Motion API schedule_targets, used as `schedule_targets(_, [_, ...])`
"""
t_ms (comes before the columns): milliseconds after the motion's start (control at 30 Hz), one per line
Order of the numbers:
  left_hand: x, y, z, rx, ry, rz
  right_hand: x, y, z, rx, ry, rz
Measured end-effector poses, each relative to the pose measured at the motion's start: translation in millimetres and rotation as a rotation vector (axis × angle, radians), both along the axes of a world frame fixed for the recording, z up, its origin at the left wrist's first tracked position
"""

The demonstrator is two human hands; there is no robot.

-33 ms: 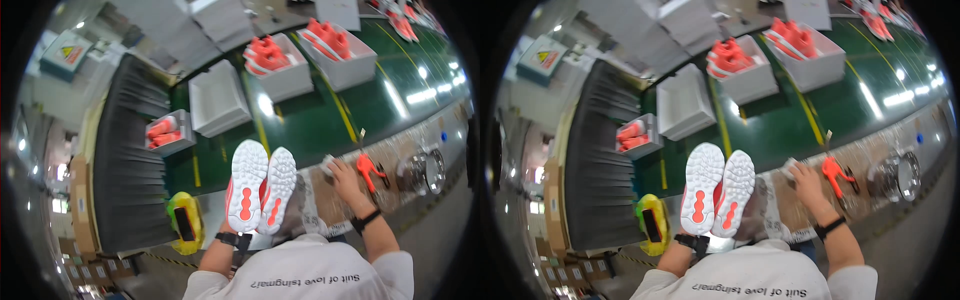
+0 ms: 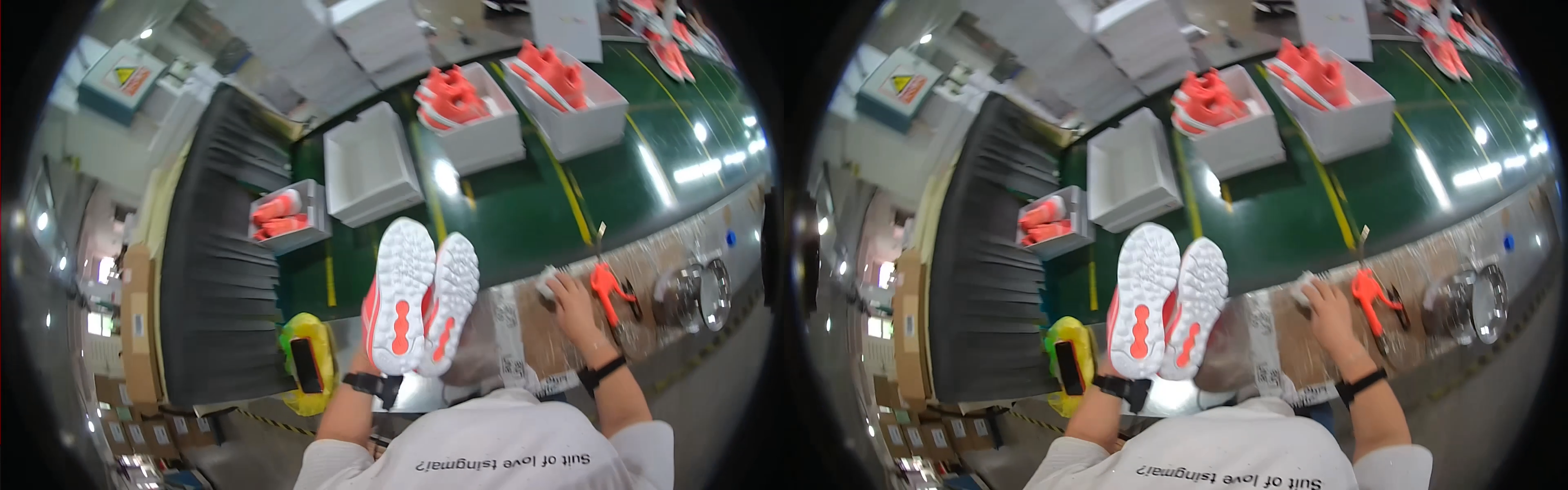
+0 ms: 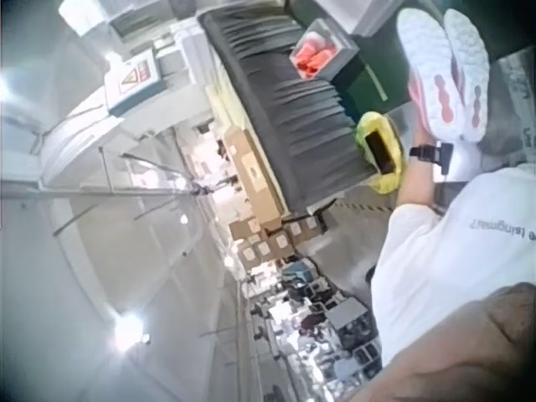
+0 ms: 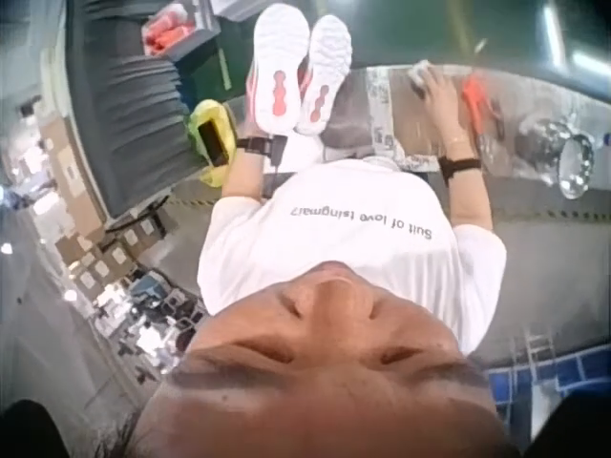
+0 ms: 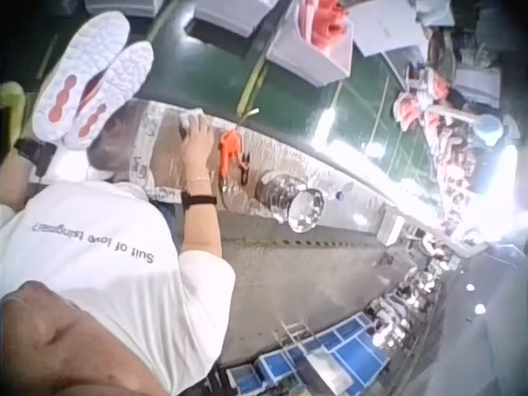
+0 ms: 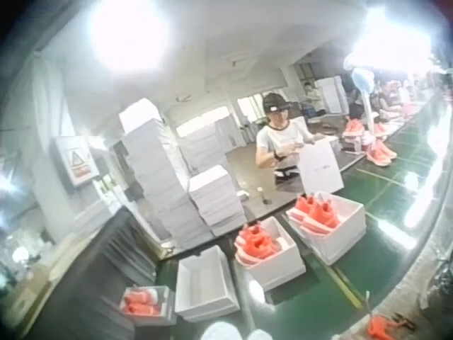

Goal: Cleaning shoe soles with a cloth and solvent before packing them into boxes on an assembly line.

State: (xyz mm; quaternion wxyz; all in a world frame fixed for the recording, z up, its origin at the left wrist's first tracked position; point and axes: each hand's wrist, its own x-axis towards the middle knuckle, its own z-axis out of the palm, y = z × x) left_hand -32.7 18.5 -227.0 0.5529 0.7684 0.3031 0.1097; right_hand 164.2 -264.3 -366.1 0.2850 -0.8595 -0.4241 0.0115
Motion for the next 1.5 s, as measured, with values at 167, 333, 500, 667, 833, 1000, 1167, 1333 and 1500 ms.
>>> schedule_targets(167, [-8, 156, 61, -0.134, 0.366, 0.274, -30, 8, 19, -0.109, -0.001, -0.018])
schedule_targets(333, [61, 252, 87, 1.290, 0.573, 0.003, -39, 12, 17, -0.142, -0.046, -0.056])
schedule_targets(500, [121, 323, 47, 1.670, 0.739, -0.256, -39, 15, 14, -0.177, -0.043, -0.100])
schedule_targets(667, [145, 339, -13, 1.684, 0.910, -0.413, -38, 22, 13, -0.193, -0.044, -0.127])
schedule_targets(833, [160, 348, 13, 1.447, 1.178, -0.461, -32, 21, 13, -0.174, -0.028, -0.114])
schedule_targets(1000, [251, 250, 99, 1.394, 0.152, -0.681, -28, 17, 8, -0.181, -0.019, -0.132])
schedule_targets(1167, [347, 198, 81, 1.528, 0.127, -0.916, -29, 12, 3, -0.154, -0.023, -0.133])
schedule_targets(1333, [389, 198, 52, 1.532, 0.980, -1.010, -31, 10, -2, -0.127, -0.031, -0.144])
schedule_targets(1500, [358, 184, 71, 1.673, 0.871, -0.901, -33, 9, 11, -0.093, -0.031, -0.143])
